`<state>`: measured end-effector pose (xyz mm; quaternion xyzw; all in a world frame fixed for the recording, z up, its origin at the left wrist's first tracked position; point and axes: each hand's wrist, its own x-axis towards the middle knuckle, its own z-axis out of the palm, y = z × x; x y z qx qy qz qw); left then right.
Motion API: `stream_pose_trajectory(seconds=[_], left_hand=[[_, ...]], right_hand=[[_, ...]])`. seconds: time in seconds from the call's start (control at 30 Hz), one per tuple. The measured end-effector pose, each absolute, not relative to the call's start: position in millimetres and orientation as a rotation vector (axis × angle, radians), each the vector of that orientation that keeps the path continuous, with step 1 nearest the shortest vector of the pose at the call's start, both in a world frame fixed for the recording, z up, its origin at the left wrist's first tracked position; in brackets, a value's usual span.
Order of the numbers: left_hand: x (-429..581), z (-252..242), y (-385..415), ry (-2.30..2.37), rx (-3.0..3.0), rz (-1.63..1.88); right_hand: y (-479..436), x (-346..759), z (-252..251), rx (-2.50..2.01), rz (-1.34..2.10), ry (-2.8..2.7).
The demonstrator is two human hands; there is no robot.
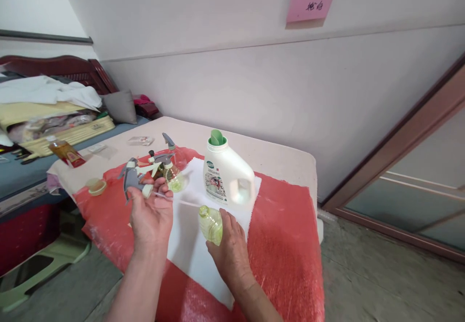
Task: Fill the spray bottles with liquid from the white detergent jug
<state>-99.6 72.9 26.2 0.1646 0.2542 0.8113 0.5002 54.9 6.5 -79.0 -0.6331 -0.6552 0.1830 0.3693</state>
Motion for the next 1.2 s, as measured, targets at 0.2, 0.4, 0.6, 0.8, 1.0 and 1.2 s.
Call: stream_pose_trajectory(seconds=[0.2, 0.4, 0.6, 0.8, 1.0, 1.2], left_hand=[[-92.6, 25.5, 70.4, 0.598, 0.415, 1.936], [-110.0, 21.5, 76.1, 0.578, 0.409, 1.976], [-91.9, 14.8, 75.8, 0.646, 0.382, 1.845], [-66.4, 10.9, 67.1, 0.774, 0.566, 1.649], [-52.9, 10.4, 57.7, 0.722, 0.584, 1.492], [-47.8, 10.7, 54.9, 0.754, 0.572, 1.467]], right_hand=[[6.2, 56.2, -68.9, -1.659, 0.417, -1.745], [7.0, 59.4, -70.0, -1.721, 0.429, -1.746], [7.1, 57.9, -65.6, -1.668, 0.367, -1.782], [4.7, 59.1, -49.8, -1.485, 0.419, -1.655], [3.0, 70.1, -31.8, -1.349, 0.373, -1.664], [3.8, 78.6, -25.7, -1.308, 0.353, -1.677]])
